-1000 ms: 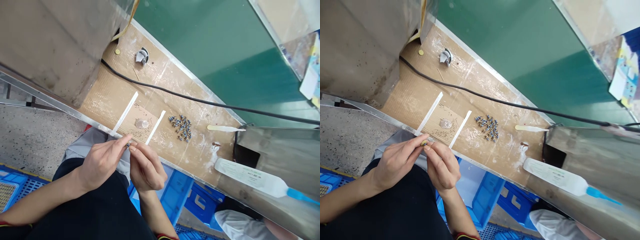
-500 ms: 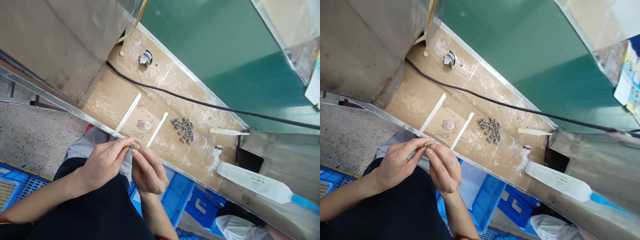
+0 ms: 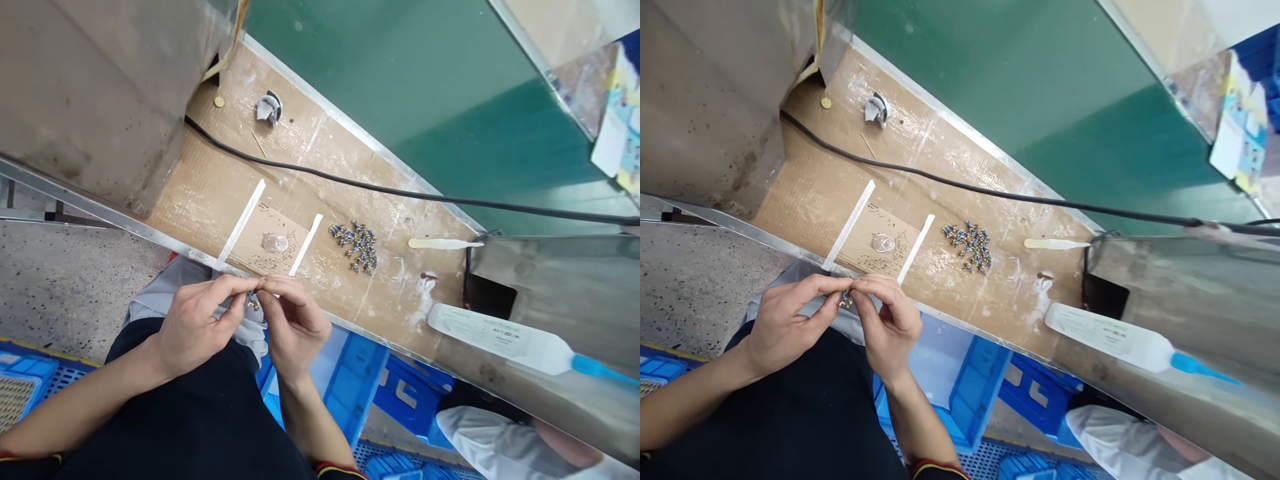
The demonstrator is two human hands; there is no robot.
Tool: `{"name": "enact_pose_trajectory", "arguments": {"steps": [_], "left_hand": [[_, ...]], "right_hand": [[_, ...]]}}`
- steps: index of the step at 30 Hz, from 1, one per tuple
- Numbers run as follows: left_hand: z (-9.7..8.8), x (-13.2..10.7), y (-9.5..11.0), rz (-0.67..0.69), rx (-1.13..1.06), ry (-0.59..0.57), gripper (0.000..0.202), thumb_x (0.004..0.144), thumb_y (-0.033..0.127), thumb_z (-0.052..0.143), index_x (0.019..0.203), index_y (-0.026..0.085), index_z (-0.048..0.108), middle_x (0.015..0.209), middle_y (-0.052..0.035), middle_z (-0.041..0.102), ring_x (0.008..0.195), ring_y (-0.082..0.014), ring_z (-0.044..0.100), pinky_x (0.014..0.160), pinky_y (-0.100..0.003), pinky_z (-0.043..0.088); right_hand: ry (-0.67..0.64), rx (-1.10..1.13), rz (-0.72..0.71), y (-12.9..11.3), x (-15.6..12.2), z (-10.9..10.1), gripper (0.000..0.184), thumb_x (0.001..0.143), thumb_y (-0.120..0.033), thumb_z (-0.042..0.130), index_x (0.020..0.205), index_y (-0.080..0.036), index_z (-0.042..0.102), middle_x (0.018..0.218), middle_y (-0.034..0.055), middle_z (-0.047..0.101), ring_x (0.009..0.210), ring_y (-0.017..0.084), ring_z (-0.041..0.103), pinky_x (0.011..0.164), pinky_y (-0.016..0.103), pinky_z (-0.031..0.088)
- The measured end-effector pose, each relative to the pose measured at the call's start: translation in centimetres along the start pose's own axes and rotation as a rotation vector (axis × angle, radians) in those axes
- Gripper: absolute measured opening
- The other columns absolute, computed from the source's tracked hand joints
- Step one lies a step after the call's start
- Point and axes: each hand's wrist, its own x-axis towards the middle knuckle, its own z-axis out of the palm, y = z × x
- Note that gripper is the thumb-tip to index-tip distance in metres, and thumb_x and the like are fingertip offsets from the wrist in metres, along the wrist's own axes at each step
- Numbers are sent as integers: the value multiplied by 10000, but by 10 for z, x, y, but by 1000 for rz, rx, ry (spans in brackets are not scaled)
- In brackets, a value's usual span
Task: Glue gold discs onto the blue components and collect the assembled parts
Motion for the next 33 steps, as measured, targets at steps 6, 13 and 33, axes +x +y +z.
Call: {"name": "enact_pose_trajectory", "arguments": {"steps": [6,13,33], "left_hand": [[3,-1,2,34,60,16,239,1105,69,683,1232,235,799,1084,5,930,908,-150,911,896,-225,734],[9,-4,4,-48,47,-14,232,1098,88,699,1217,234,832,1094,1,935,900,-155,910,876,-230,735],[42,-21,-6,-417,-175,-448,487,1139,469,791,1586,277,766,1286,-72,916,1137,-304,919,1059,-406,773]], "right_hand": [[12,44,22,2,-1,0,179,1046,-112,850,1122,-274,857,1018,28,867,985,212,848,888,367,727],[7,20,30,5,-8,-5,156,1064,-129,833,1123,-272,851,1015,31,857,982,216,839,903,383,724],[230,-110,-35,21,-68,-41,448,1253,-459,394,1188,-260,790,1180,-62,904,1166,62,856,1103,225,668]]}}
